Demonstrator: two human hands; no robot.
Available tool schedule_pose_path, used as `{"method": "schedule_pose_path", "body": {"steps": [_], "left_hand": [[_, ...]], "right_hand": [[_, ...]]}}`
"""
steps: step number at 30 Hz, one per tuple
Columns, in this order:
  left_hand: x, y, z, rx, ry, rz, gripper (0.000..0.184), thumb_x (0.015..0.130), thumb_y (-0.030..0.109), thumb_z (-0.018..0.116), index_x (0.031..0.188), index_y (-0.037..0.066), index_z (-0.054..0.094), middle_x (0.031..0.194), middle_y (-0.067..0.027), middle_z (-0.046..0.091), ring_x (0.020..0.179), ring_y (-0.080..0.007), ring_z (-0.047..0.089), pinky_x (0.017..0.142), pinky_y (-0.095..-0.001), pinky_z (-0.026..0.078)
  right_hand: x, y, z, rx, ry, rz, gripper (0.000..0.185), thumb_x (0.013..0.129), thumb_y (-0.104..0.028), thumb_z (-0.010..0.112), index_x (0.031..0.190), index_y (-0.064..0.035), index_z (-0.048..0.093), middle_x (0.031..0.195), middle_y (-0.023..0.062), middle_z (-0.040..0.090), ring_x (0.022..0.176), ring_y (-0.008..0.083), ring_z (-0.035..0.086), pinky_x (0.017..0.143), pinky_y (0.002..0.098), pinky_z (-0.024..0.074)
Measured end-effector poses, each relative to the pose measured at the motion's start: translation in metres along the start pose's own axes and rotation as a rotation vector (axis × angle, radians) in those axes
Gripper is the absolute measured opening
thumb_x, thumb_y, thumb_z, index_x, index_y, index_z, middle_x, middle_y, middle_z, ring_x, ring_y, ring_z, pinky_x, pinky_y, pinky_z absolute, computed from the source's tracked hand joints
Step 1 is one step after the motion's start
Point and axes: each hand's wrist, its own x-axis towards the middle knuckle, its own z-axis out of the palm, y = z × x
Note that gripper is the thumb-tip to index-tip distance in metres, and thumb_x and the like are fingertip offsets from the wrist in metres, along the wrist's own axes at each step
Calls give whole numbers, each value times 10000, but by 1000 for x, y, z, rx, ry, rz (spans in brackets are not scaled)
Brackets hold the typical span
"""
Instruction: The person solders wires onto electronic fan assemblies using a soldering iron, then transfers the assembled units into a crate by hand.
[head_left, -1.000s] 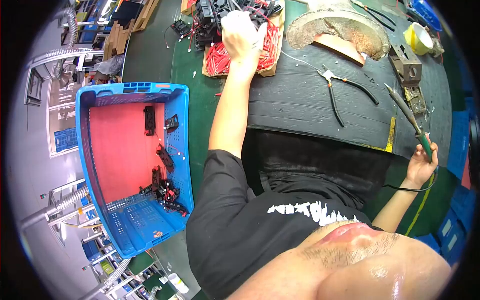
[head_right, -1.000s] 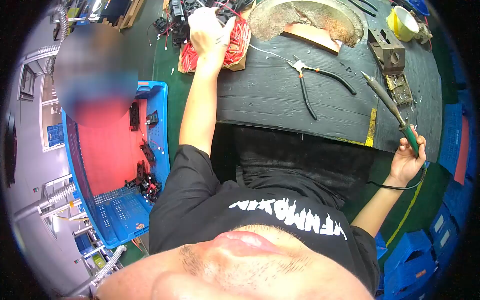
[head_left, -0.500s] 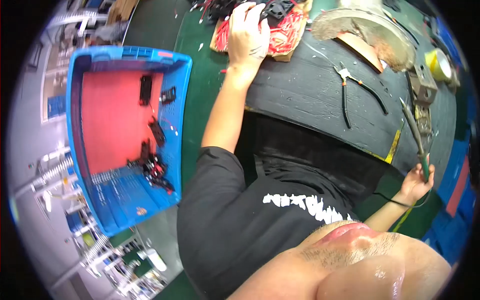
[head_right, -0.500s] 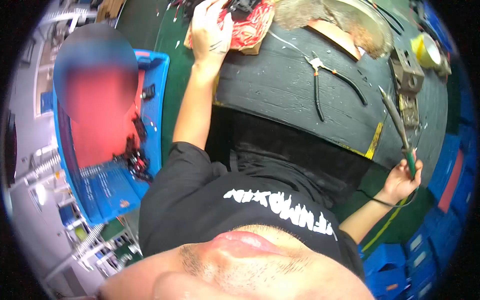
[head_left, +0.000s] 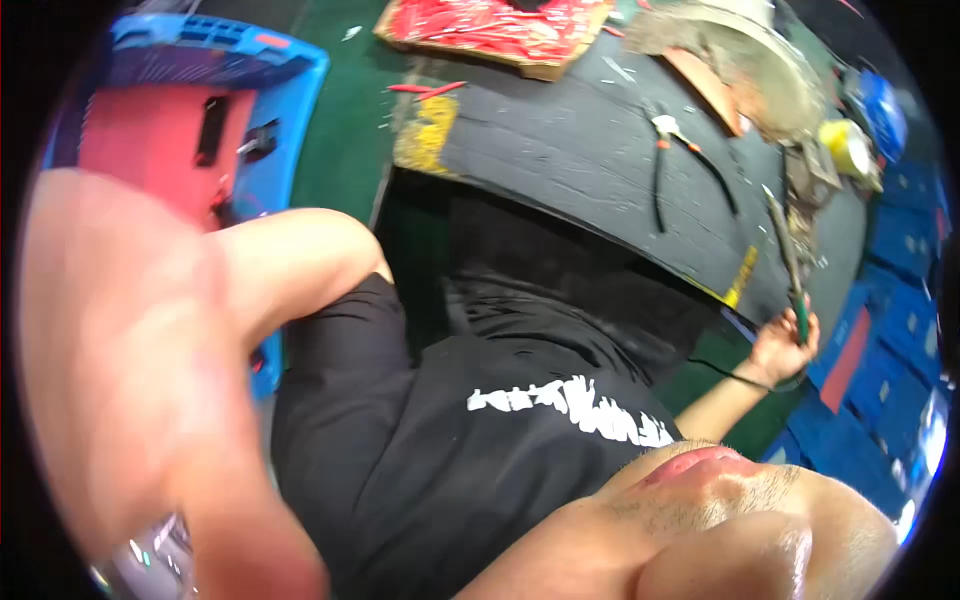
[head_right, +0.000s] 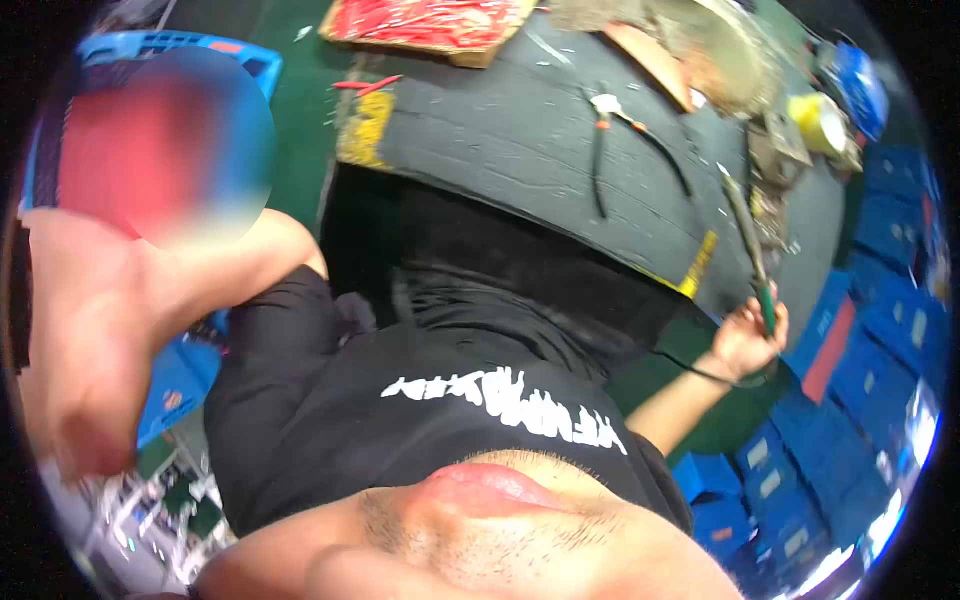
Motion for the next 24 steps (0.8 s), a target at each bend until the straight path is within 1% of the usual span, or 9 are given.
{"method": "schedule_pose_path", "body": {"steps": [9, 10, 11, 12, 13, 14, 15, 19, 24], "left_hand": [[4, 11, 8, -204, 65, 115, 127, 893, 70, 589, 934, -41, 632, 1026, -204, 651, 906, -298, 645, 679, -357, 565], [3, 11, 6, -196, 89, 132, 128, 894, 70, 588, 939, -41, 631, 1028, -204, 651, 906, -296, 644, 682, -356, 564], [2, 14, 3, -166, 101, 159, 129, 894, 70, 588, 944, -41, 630, 1030, -203, 651, 907, -295, 644, 684, -356, 562], [0, 12, -3, -132, 130, 186, 130, 895, 70, 587, 949, -41, 629, 1031, -203, 650, 908, -293, 643, 686, -355, 561], [-1, 11, -8, -125, 161, 213, 131, 896, 69, 586, 955, -41, 627, 1033, -202, 650, 908, -291, 643, 688, -354, 560], [-1, 4, -10, -114, 177, 210, 133, 896, 69, 585, 960, -40, 626, 1035, -202, 650, 909, -290, 643, 690, -353, 559], [-1, -4, -12, -104, 195, 208, 134, 897, 69, 585, 965, -40, 625, 1037, -201, 650, 909, -288, 642, 692, -352, 558], [-2, -24, -20, -62, 136, 219, 142, 900, 67, 582, 985, -39, 620, 1044, -200, 650, 912, -281, 640, 701, -349, 553], [-7, -40, -14, -1, 109, 191, 155, 903, 66, 578, 1011, -39, 614, 1053, -198, 649, 914, -273, 638, 712, -345, 547]], "right_hand": [[-2, 13, 5, 18, -192, -86, 217, 957, -222, 538, 1059, -47, 617, 1268, 209, 599, 844, 269, 675, 682, 291, 580], [-15, 13, 24, 9, -128, -59, 213, 953, -218, 550, 1074, -50, 601, 1244, 172, 613, 861, 267, 672, 700, 282, 577], [-14, 18, 43, -11, 346, -178, 193, 951, -225, 548, 1046, -60, 582, 1176, 160, 629, 854, 256, 673, 701, 273, 574], [-8, 24, 39, -104, 198, -245, 204, 946, -276, 563, 1004, -81, 572, 1150, 146, 623, 752, 190, 597, 540, 274, 481], [-4, 15, -1, -114, -74, -142, 196, 947, -269, 555, 983, -78, 578, 1117, 145, 633, 723, 189, 595, 516, 275, 476], [-10, 25, 14, -75, 203, -226, 192, 934, -279, 569, 938, -87, 578, 1059, 148, 650, 653, 183, 572, 467, 257, 440], [-15, 25, 33, -107, 237, -192, 184, 928, -276, 569, 918, -93, 573, 993, 135, 652, 618, 175, 567, 452, 250, 429], [-15, 15, 32, -323, 203, -162, 201, 943, -273, 560, 891, -79, 556, 970, 114, 665, 580, 122, 545, 482, 189, 438], [-11, 25, 27, -239, 205, -258, 217, 975, -311, 524, 940, -98, 505, 1065, 139, 664, 592, 167, 631, 459, 208, 483]]}}
